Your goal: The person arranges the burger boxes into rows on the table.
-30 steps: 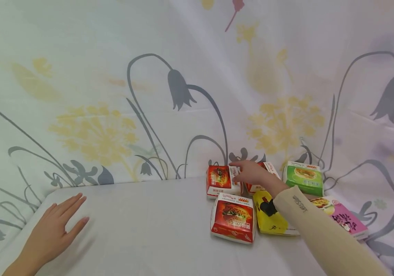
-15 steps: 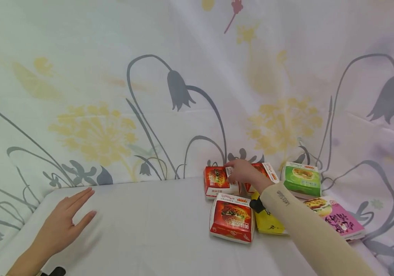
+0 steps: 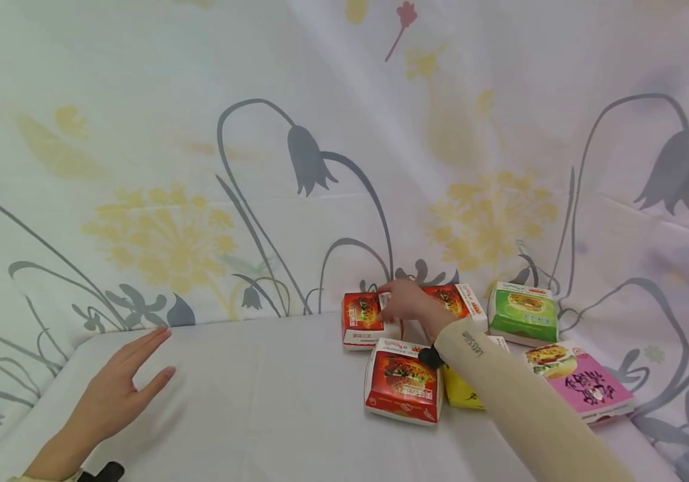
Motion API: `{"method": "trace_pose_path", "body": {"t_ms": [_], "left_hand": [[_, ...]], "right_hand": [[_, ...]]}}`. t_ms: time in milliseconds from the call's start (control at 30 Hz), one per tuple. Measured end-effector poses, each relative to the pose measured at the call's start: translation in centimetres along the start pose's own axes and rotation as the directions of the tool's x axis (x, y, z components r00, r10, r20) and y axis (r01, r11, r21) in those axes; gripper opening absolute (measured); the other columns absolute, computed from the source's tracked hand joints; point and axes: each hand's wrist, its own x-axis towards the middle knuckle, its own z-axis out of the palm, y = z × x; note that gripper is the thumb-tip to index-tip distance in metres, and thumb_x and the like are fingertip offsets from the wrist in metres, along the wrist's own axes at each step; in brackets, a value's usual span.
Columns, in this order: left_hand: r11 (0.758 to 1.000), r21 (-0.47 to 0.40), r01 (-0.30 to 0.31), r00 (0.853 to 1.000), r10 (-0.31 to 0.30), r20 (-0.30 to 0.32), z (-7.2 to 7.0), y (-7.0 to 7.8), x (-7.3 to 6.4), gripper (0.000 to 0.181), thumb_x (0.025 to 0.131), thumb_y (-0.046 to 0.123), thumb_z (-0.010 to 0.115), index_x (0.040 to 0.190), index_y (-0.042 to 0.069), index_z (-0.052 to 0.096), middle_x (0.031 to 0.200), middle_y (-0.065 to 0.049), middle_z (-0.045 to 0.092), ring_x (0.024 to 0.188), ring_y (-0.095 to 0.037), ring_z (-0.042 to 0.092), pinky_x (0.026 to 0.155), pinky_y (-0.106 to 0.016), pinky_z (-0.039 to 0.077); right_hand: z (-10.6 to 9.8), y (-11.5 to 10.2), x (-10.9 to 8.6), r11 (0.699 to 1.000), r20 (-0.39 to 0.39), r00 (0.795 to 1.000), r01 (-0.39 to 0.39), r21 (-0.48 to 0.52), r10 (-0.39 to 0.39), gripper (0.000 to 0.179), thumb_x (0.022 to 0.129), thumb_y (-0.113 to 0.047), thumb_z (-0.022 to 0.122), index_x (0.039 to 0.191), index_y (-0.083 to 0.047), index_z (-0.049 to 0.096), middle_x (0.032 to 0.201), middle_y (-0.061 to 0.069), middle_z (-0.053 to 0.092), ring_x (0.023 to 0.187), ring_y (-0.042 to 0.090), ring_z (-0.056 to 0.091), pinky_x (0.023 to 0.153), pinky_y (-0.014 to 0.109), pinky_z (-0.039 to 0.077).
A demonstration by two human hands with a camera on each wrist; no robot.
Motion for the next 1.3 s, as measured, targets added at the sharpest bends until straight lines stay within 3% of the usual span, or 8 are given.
{"method": "trace_pose_path", "body": {"t_ms": [100, 233, 433, 533, 1000, 1300], "left_hand": [[1.0, -0.007, 0.022, 1.0, -0.022, 0.009, 0.3, 0.0, 0.0, 0.062, 0.081, 0.021, 0.08, 0.138, 0.007, 0.058, 0.14, -0.013, 0.057, 0.124, -0.036, 0.052, 0.102, -0.042, 0.038], [0.998, -0.032, 0.062, 0.998, -0.061, 0.032, 0.6, 0.1, 0.1, 0.065, 0.08, 0.022, 0.082, 0.138, 0.007, 0.058, 0.14, -0.014, 0.057, 0.124, -0.037, 0.052, 0.096, -0.052, 0.041], [0.981, -0.148, 0.123, 0.991, -0.114, 0.07, 1.3, 0.7, 0.8, 0.069, 0.081, 0.023, 0.083, 0.142, 0.01, 0.054, 0.14, -0.016, 0.056, 0.125, -0.038, 0.051, 0.095, -0.058, 0.042], [0.972, -0.2, 0.125, 0.991, -0.113, 0.072, 1.7, 1.1, 1.4, 0.069, 0.081, 0.021, 0.083, 0.143, 0.011, 0.054, 0.141, -0.015, 0.056, 0.126, -0.037, 0.052, 0.097, -0.054, 0.041], [0.954, -0.265, 0.137, 0.988, -0.111, 0.111, 3.8, 2.4, 2.9, 0.067, 0.084, 0.02, 0.081, 0.143, 0.01, 0.054, 0.142, -0.012, 0.056, 0.129, -0.033, 0.052, 0.102, -0.05, 0.042], [0.926, -0.347, 0.148, 0.984, -0.104, 0.143, 5.1, 3.0, 3.4, 0.063, 0.085, 0.02, 0.08, 0.143, 0.011, 0.055, 0.144, -0.01, 0.055, 0.132, -0.032, 0.049, 0.104, -0.055, 0.04]], "right_hand": [[0.3, -0.3, 0.1, 1.0, 0.01, 1.0, 0.002, 0.014, -0.002, 0.063, 0.084, -0.019, 0.08, 0.14, -0.002, 0.056, 0.138, 0.026, 0.053, 0.128, 0.044, 0.047, 0.099, 0.056, 0.044], [0.5, -0.8, 0.3, 1.0, 0.015, 1.0, 0.004, 0.007, -0.004, 0.064, 0.084, -0.019, 0.08, 0.14, -0.002, 0.055, 0.138, 0.025, 0.053, 0.125, 0.042, 0.05, 0.1, 0.055, 0.044], [1.1, -1.5, 0.8, 1.0, 0.007, 1.0, 0.003, 0.03, -0.004, 0.063, 0.084, -0.021, 0.079, 0.14, -0.004, 0.056, 0.142, 0.024, 0.052, 0.128, 0.041, 0.048, 0.101, 0.055, 0.043], [1.7, -1.9, 1.1, 0.998, 0.006, 1.0, 0.013, 0.068, -0.014, 0.063, 0.084, -0.022, 0.08, 0.14, -0.005, 0.057, 0.144, 0.023, 0.05, 0.131, 0.042, 0.046, 0.103, 0.056, 0.042], [3.5, -4.6, 1.6, 0.99, 0.031, 0.999, 0.012, 0.144, -0.017, 0.058, 0.084, -0.019, 0.08, 0.138, -0.013, 0.06, 0.144, 0.019, 0.05, 0.131, 0.039, 0.044, 0.104, 0.058, 0.04], [5.0, -6.7, 2.1, 0.955, 0.032, 0.999, -0.035, 0.295, 0.027, 0.055, 0.082, -0.012, 0.08, 0.135, -0.015, 0.063, 0.142, 0.016, 0.053, 0.13, 0.037, 0.045, 0.105, 0.059, 0.037]]}}
